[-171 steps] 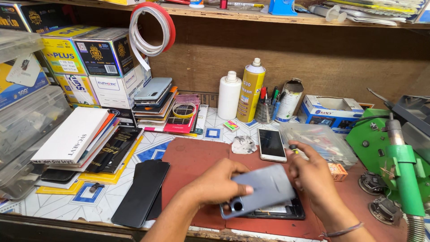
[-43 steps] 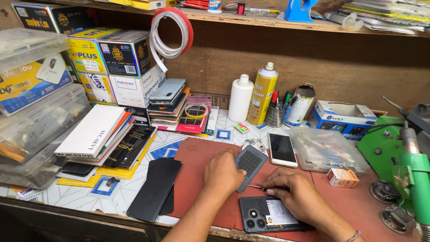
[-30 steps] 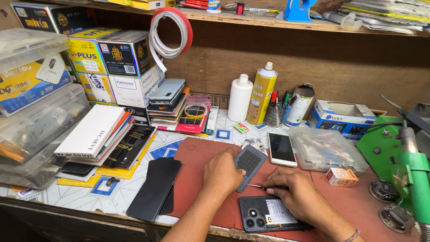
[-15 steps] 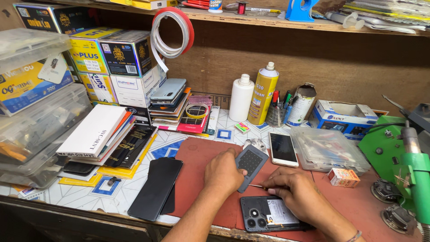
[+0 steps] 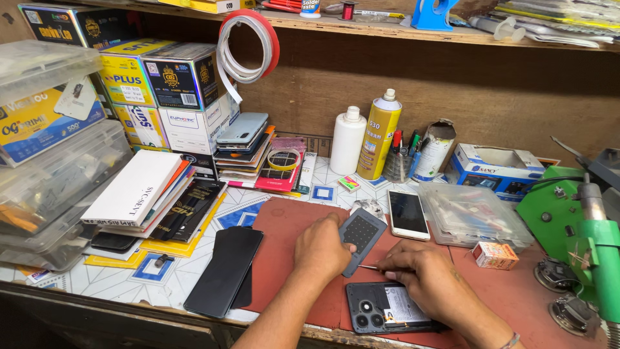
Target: The person uses a screwdriver to remove screws from a gray metal backplate of a smartphone. The person then places the backplate aside and continues to work on the phone's internal components.
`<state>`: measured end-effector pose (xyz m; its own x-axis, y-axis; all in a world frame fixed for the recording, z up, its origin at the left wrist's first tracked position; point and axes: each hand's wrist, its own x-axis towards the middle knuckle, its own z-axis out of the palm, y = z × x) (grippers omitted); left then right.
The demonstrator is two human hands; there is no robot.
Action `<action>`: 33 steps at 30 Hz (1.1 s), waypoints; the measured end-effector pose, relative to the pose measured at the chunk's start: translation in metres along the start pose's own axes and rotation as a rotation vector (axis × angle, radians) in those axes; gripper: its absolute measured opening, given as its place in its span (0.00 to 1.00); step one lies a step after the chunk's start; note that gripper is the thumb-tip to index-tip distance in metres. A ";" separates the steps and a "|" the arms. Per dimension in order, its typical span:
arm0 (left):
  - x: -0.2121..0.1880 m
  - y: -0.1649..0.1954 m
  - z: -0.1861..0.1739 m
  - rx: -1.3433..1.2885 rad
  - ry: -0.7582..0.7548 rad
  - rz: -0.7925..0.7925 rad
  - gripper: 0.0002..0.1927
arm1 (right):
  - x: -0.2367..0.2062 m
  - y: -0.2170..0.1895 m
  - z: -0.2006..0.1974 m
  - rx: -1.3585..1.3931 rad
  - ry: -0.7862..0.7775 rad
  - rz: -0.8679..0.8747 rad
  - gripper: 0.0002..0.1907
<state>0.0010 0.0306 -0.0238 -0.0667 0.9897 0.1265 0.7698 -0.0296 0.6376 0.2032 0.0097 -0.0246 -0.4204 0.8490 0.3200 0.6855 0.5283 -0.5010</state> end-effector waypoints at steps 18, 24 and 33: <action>0.001 -0.001 0.000 0.008 -0.009 0.001 0.25 | -0.003 0.001 0.002 0.051 0.022 0.171 0.12; 0.002 -0.003 0.002 0.009 0.006 0.021 0.25 | -0.001 0.004 0.003 -0.008 0.072 0.160 0.11; 0.002 -0.005 0.002 -0.009 0.020 0.039 0.24 | 0.000 0.009 0.003 0.028 0.063 0.172 0.12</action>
<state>-0.0013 0.0329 -0.0284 -0.0493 0.9847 0.1670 0.7660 -0.0700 0.6390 0.2076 0.0142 -0.0318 -0.2597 0.9251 0.2769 0.7272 0.3760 -0.5743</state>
